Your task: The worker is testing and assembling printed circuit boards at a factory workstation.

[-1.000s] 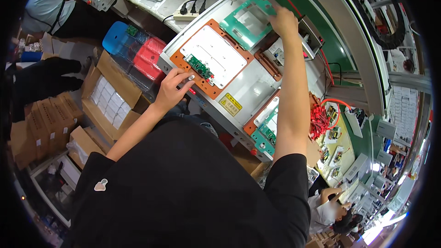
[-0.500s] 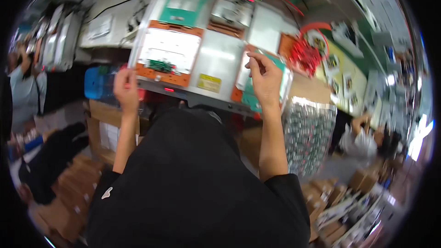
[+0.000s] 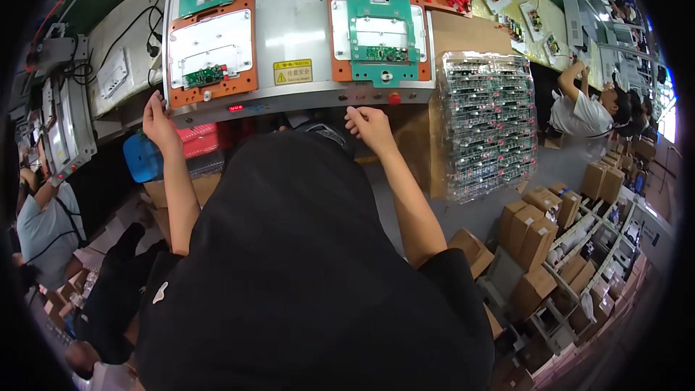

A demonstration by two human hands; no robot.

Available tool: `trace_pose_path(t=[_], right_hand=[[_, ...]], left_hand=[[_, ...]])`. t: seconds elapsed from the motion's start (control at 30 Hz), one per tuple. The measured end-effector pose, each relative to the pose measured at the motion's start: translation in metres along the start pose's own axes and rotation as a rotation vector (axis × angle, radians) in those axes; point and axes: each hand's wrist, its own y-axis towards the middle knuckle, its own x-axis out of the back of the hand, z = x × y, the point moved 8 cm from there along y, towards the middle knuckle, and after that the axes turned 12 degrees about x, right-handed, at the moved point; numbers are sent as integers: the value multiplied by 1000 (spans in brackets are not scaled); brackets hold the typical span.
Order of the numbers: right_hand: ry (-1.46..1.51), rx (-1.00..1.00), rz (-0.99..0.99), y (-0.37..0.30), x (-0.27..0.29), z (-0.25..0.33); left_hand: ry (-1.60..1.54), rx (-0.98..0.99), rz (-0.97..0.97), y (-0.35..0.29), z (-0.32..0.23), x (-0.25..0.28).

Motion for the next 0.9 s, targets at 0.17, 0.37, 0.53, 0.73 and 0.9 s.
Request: trace_pose_path(t=[0.17, 0.37, 0.53, 0.73, 0.9], right_hand=[[198, 29, -125, 18, 7, -22], [126, 127, -120, 28, 38, -32], [-317, 281, 374, 19, -6, 56], [-253, 503, 219, 73, -27, 190], [-204, 723, 205, 151, -46, 256]], left_hand=[[-92, 74, 71, 2, 11, 7], [-5, -6, 30, -20, 10, -20], [-11, -108, 10, -32, 1, -34], [149, -304, 79, -17, -51, -88], [319, -575, 193, 7, -95, -170]])
